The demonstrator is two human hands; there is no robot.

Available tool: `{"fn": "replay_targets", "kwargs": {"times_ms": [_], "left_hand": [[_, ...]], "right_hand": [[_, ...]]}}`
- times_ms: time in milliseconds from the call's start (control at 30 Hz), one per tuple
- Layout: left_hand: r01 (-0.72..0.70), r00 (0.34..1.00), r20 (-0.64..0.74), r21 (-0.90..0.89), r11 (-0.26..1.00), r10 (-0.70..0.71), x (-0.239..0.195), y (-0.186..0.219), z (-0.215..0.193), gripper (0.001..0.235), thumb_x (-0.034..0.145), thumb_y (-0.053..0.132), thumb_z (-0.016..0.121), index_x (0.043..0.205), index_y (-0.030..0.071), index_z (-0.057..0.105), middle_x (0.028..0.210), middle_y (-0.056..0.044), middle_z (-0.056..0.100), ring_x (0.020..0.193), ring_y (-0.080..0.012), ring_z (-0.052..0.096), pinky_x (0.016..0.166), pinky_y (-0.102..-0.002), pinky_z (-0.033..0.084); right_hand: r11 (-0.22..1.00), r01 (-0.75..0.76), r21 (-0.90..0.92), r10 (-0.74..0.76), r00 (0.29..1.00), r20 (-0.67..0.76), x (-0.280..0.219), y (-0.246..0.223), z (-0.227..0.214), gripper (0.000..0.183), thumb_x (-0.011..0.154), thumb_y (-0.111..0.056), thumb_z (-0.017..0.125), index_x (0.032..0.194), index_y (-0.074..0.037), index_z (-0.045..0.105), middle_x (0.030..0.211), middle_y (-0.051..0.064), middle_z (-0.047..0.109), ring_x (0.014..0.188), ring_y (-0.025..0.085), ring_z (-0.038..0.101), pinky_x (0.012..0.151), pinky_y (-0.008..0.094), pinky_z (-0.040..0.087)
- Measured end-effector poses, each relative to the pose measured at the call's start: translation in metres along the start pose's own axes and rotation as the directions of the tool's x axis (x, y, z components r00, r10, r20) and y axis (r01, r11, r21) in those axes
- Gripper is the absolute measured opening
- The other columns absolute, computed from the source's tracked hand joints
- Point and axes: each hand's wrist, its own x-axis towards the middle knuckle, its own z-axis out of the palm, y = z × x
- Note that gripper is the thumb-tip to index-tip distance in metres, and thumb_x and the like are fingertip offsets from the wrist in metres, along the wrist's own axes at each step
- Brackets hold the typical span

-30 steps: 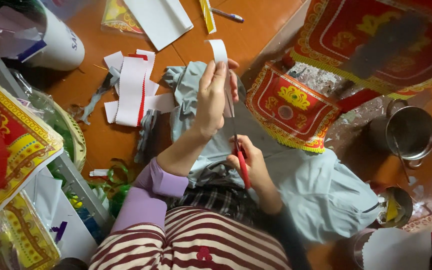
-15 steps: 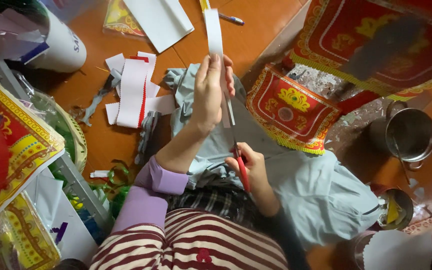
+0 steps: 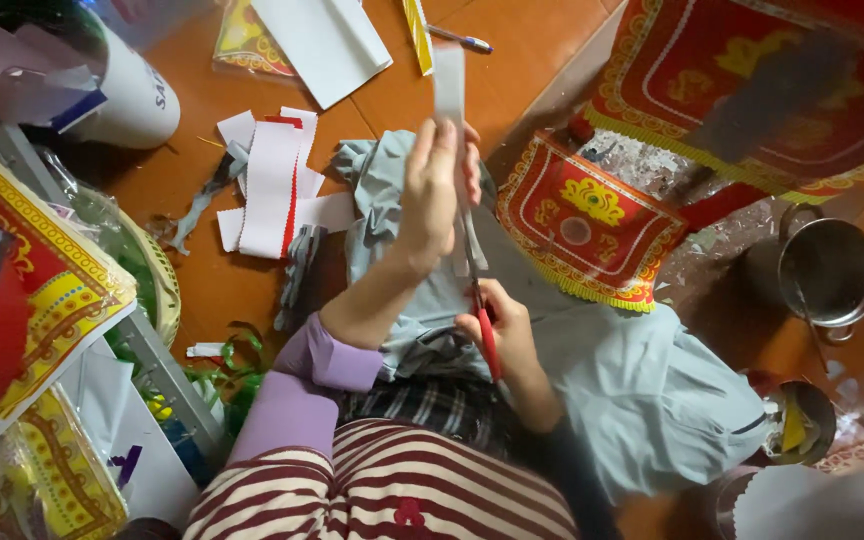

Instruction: Cutting and applying decorative paper to a large red craft structure.

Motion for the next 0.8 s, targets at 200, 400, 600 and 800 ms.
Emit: {"fn": "replay_targets", "kwargs": {"times_ms": [200,400,600,800], "left_hand": [[0.078,0.997,0.004,-0.115,0.990,-0.078,-0.012,-0.013,0.002,0.030,0.113,0.032,0.041,0.107,0.005,0.055,0.077,-0.001,0.052,0.064,-0.0096,0.050,0.056,-0.026,0.045],[0.001,1.000,0.004,-0.050,0.999,-0.001,0.004,-0.004,-0.001,0.033,0.113,0.034,0.039,0.106,0.006,0.054,0.077,-0.002,0.053,0.064,-0.0102,0.051,0.056,-0.026,0.045],[0.078,0.996,-0.030,-0.110,0.991,-0.081,-0.009,-0.022,0.002,0.031,0.112,0.031,0.040,0.103,0.005,0.054,0.075,-0.003,0.053,0.060,-0.0114,0.050,0.053,-0.027,0.044],[0.075,0.997,0.021,-0.151,0.986,-0.072,-0.011,-0.033,-0.003,0.032,0.113,0.031,0.040,0.103,0.005,0.055,0.076,-0.004,0.054,0.063,-0.0125,0.053,0.057,-0.029,0.047]], "right_hand": [[0.999,0.046,0.002,-0.046,0.997,-0.054,-0.004,0.005,0.007,0.033,0.089,-0.017,0.082,0.113,-0.002,0.065,0.076,-0.002,0.056,0.070,0.005,0.048,0.063,0.022,0.045],[0.999,-0.040,-0.028,0.038,0.999,-0.038,-0.008,0.001,-0.001,0.033,0.084,-0.016,0.084,0.110,-0.003,0.067,0.071,-0.001,0.056,0.065,0.005,0.048,0.059,0.022,0.044],[0.997,0.079,0.019,-0.077,0.995,-0.064,0.006,0.012,0.005,0.031,0.087,-0.015,0.080,0.110,-0.002,0.064,0.075,-0.003,0.057,0.068,0.004,0.051,0.062,0.022,0.046],[0.999,-0.030,0.034,0.033,0.993,-0.116,0.000,0.010,0.004,0.024,0.090,-0.017,0.080,0.105,-0.004,0.068,0.066,-0.002,0.056,0.055,0.005,0.048,0.049,0.023,0.041]]}}
